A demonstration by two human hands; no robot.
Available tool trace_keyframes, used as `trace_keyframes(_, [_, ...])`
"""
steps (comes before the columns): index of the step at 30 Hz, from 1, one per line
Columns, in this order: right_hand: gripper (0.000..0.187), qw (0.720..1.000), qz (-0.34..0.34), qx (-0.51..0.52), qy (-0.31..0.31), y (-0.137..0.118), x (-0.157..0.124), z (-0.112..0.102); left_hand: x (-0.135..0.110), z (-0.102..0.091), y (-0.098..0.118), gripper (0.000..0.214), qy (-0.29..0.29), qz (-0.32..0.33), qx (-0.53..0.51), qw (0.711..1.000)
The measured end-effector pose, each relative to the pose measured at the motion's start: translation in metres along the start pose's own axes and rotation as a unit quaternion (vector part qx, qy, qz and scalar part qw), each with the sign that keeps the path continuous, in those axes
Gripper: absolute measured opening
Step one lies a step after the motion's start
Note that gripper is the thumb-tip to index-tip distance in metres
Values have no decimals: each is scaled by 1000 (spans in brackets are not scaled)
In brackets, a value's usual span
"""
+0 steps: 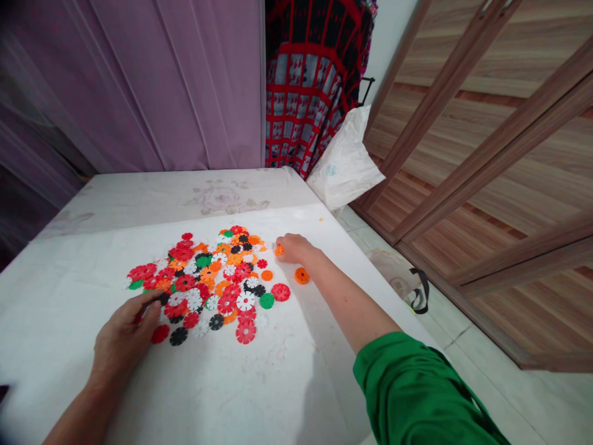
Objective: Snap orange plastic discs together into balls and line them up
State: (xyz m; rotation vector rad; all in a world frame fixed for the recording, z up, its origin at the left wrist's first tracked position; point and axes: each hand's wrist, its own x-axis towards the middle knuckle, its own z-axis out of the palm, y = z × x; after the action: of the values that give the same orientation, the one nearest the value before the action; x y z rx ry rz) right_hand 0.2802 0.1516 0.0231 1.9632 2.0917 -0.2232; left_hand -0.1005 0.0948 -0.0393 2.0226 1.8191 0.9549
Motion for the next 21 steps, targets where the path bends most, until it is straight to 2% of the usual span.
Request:
trace_keyframes(11, [46,1000,-5,-7,-10,5,-6,0,1,-1,-1,35,-2,7,3,1000])
trace_keyframes(17, [69,998,6,49,-26,14,-11,0,0,0,-1,36,-8,6,6,1000])
trace_keyframes(21, [77,996,-6,89,-9,29,-18,5,0,-1,-1,38,-11,11,3,1000])
